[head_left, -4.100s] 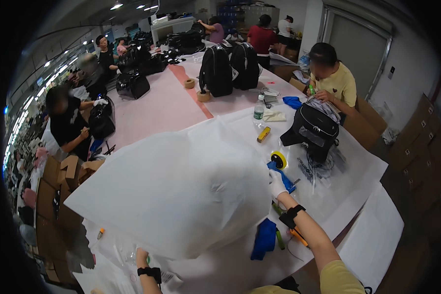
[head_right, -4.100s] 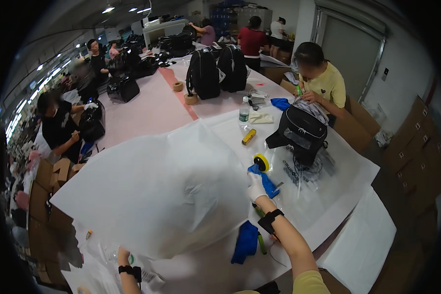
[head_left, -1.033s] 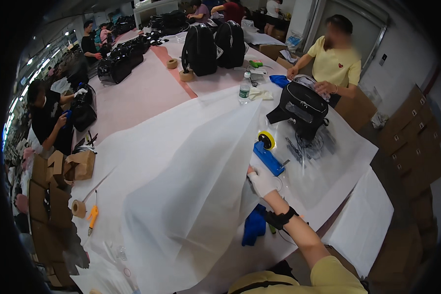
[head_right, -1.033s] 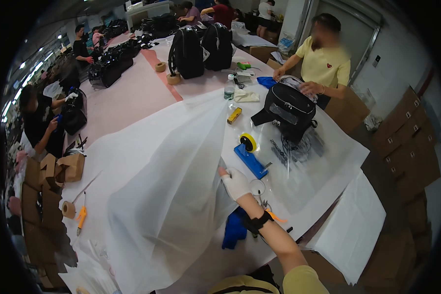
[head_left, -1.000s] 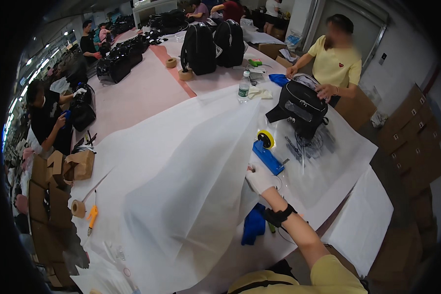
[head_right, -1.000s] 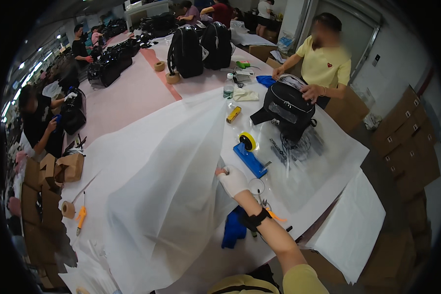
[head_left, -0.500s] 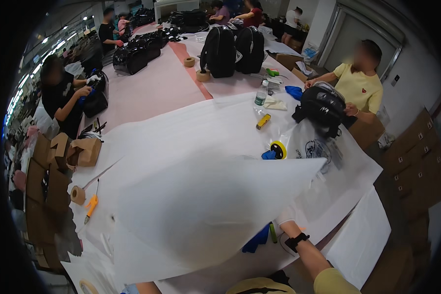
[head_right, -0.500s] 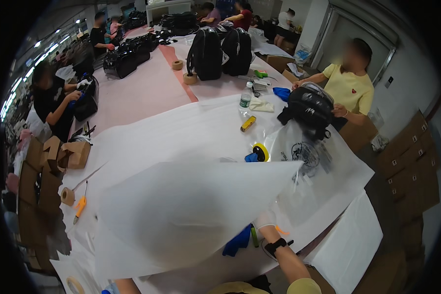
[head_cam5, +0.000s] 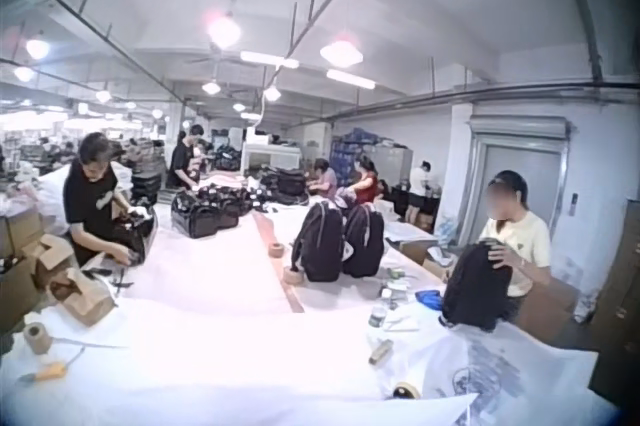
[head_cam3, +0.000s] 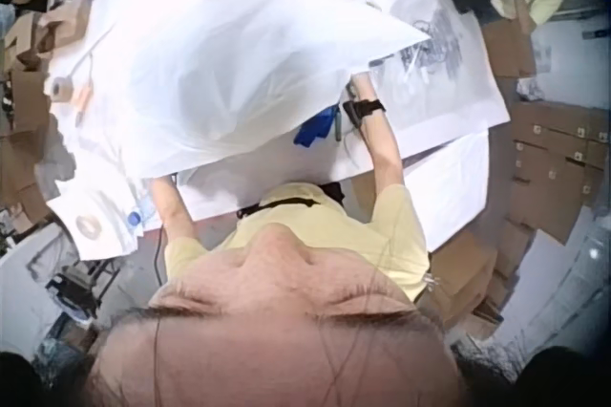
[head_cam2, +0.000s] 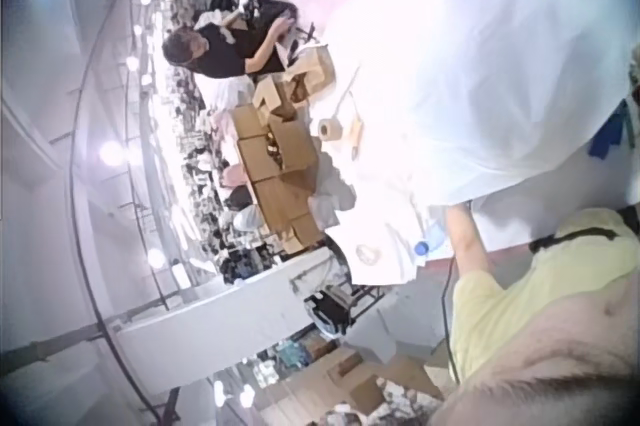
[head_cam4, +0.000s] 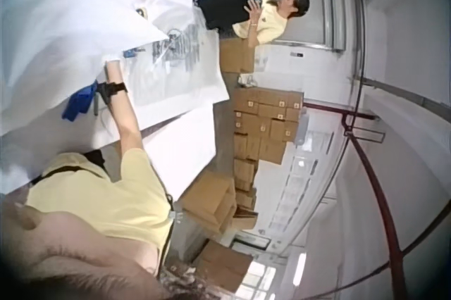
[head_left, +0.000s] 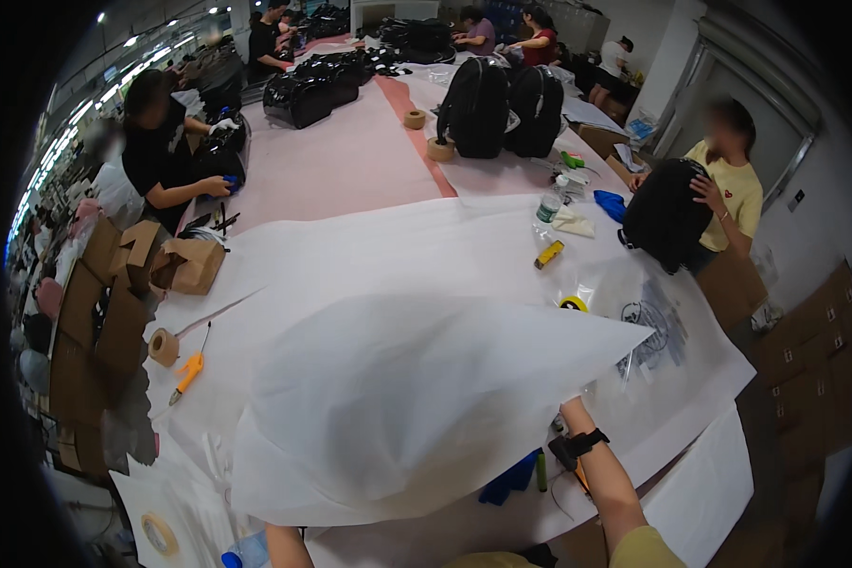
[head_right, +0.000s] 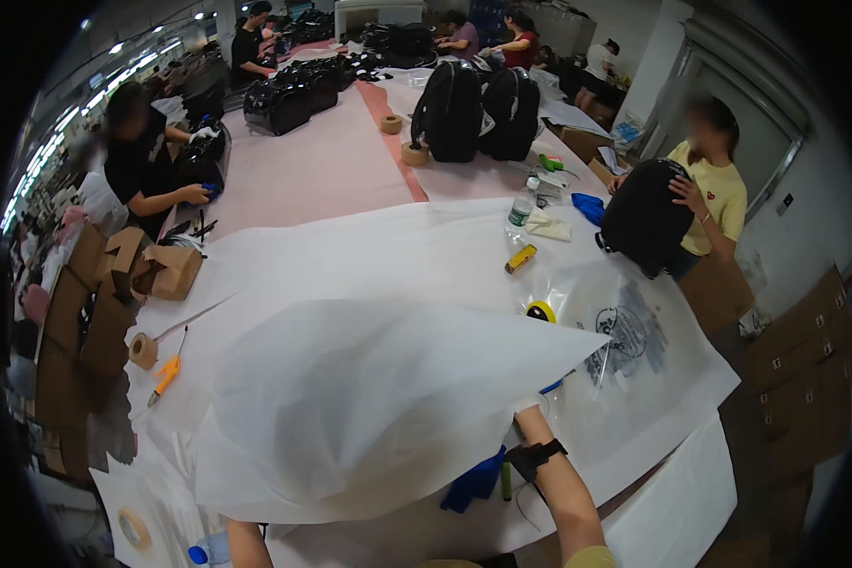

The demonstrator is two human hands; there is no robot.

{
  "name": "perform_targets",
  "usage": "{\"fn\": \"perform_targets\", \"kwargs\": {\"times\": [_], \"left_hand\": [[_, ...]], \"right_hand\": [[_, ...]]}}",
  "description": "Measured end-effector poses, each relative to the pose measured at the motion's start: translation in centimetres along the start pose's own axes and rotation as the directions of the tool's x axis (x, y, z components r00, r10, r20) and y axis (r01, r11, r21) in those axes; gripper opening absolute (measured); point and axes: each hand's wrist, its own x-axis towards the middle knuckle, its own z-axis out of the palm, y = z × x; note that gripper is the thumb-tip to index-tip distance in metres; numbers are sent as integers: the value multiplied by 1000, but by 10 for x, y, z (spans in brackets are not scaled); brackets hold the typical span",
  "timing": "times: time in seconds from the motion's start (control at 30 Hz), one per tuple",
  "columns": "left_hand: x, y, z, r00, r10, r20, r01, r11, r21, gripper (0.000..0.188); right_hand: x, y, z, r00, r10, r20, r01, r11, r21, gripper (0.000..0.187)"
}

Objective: The person cleans a black duffel bag on a long table using a blue cloth and a liquid from a bottle. They wipe the exterior surfaces thoroughly, then use a green marker to write on the bag. Finally, they wrap the bag in a white sheet of paper.

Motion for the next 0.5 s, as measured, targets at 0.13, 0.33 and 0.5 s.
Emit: {"fn": "perform_targets", "kwargs": {"times": [0.13,0.33,0.5], "left_hand": [[10,-25,-3,996,-83,29,83,996,18,23],[58,-31,10,988,-118,99,121,992,-29,24],[85,-3,35,983,-90,162,116,981,-153,25]], "right_hand": [[20,3,-12,1000,12,22,-15,993,120,16],[21,12,-18,997,10,74,-22,988,155,17],[52,1,3,988,-157,8,156,979,-128,19]]}}
